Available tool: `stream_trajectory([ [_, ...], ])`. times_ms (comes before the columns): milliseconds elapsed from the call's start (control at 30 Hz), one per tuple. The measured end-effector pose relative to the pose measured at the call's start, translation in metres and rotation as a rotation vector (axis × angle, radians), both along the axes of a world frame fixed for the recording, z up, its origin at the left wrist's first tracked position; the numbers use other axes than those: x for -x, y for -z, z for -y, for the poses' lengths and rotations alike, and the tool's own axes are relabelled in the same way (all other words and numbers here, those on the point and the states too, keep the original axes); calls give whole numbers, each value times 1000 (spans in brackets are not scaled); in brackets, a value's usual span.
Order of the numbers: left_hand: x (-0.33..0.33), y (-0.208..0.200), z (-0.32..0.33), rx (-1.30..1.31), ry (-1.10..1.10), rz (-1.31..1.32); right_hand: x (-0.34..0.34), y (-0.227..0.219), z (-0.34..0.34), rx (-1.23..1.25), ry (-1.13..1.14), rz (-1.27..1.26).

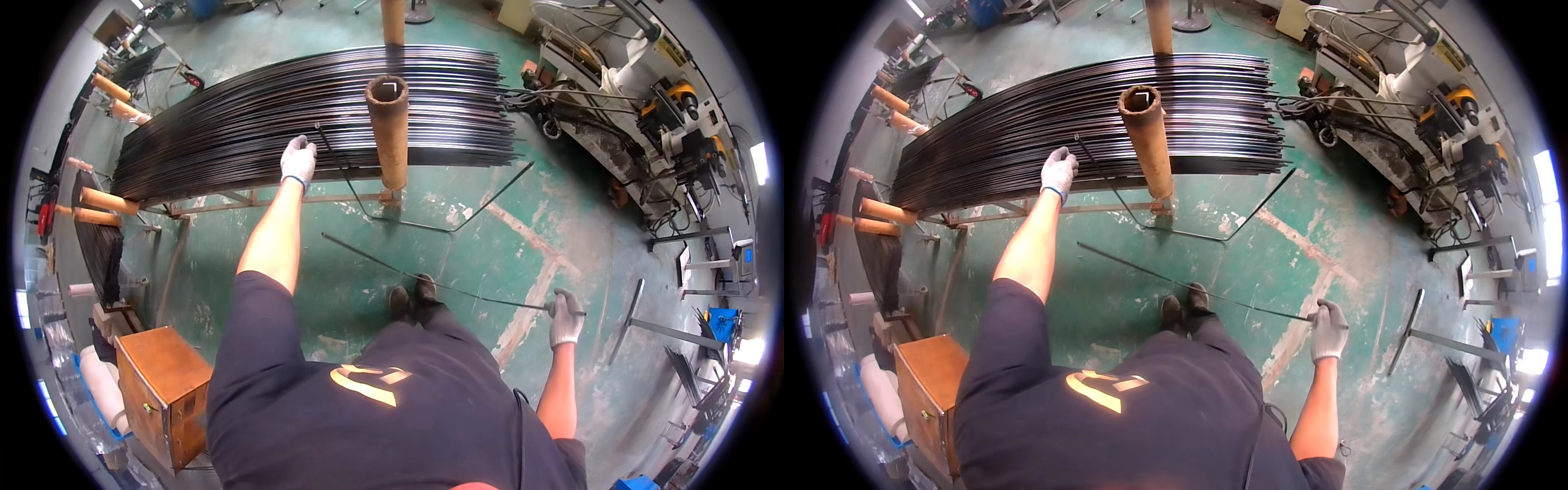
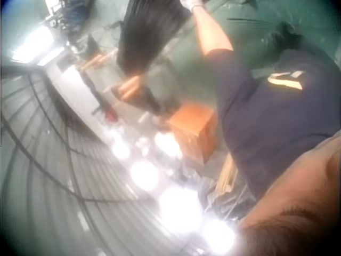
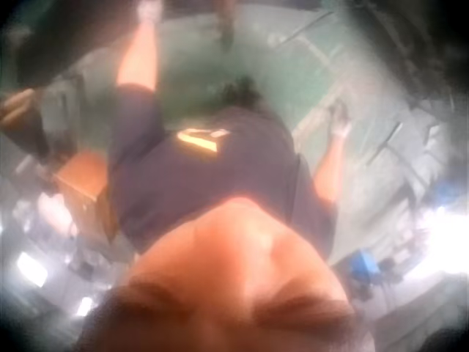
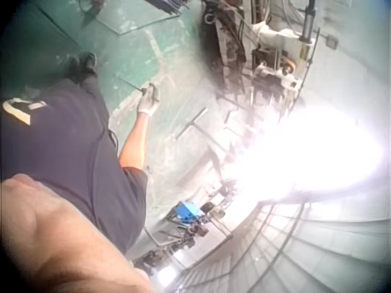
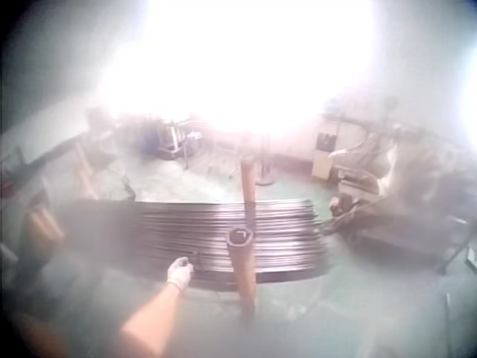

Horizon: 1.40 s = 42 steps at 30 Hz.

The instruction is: The person measures a metal rod on a wooden table using a tape measure, then operates a manual bending machine to bend the rod. The person repeatedly picks up rods, places them into the machine, and bends them into a U-shape.

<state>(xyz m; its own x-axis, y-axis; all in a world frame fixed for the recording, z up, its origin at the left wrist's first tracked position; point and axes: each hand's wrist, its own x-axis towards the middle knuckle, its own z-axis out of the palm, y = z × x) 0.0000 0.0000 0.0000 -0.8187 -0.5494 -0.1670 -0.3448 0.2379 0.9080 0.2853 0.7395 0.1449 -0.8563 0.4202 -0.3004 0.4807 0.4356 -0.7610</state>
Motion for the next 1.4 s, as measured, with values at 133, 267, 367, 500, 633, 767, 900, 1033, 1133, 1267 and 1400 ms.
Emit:
stream_trajectory([
  [133, 9, -41, -8, -171, -33, -111, 69, 4, 14, 134, -31, -146],
  [267, -82, -69, -44, -513, 49, -79, 110, 17, 16, 167, -131, -137],
  [367, -157, -46, -59, -310, 197, 73, 138, 20, 39, 172, -257, -122],
  [500, -178, -35, -86, -69, 221, 168, 174, 7, 81, 214, -362, -87],
  [633, -184, -27, -59, -105, -52, 71, 193, -41, 167, 349, -510, -164],
  [767, -225, -36, -29, -119, -131, 102, 164, -134, 264, 203, -719, -29],
  [900, -274, -25, 23, -189, -204, 90, 133, -215, 346, 154, -944, -44],
  [1033, -350, 15, 72, -289, -247, 105, 94, -290, 405, 316, -882, -147],
  [1133, -383, 24, 109, -373, -229, 101, 88, -320, 445, 399, -1044, -379],
  [1267, -398, 16, 155, -411, -178, 47, 100, -347, 517, 591, -1233, -508],
  [1400, -392, -16, 224, -422, -278, -24, 126, -372, 605, 1010, -1484, -394],
])
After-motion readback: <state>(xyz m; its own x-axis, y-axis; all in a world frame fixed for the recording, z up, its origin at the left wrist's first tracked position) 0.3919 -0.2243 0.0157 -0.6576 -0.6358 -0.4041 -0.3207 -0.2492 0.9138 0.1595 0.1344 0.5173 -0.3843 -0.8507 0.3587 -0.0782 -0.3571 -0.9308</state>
